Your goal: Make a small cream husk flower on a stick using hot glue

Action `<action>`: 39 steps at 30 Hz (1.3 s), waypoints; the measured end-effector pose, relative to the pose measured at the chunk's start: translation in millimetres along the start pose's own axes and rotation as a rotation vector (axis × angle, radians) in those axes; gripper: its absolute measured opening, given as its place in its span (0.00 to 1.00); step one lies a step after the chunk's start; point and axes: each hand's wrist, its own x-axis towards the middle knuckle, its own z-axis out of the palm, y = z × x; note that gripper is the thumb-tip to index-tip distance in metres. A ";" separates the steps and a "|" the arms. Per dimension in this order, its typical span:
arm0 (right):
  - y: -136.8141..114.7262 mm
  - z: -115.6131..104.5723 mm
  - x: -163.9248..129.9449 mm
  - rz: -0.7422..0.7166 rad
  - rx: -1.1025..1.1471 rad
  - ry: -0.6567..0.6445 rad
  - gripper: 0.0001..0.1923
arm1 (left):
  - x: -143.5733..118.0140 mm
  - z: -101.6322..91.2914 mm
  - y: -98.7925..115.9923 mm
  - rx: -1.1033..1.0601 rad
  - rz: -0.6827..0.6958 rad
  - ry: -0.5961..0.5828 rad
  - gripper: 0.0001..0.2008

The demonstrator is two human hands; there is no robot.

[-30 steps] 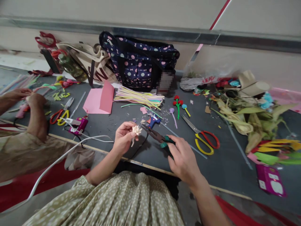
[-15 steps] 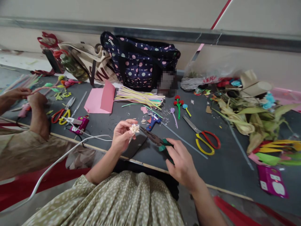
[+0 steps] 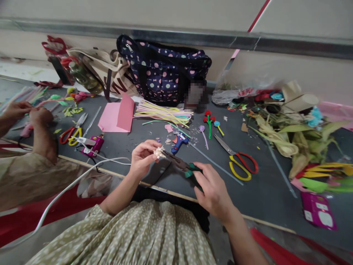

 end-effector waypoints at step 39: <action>-2.7 -9.9 1.1 0.008 -0.068 0.062 0.18 | -1.5 7.8 8.2 0.011 -0.012 0.030 0.15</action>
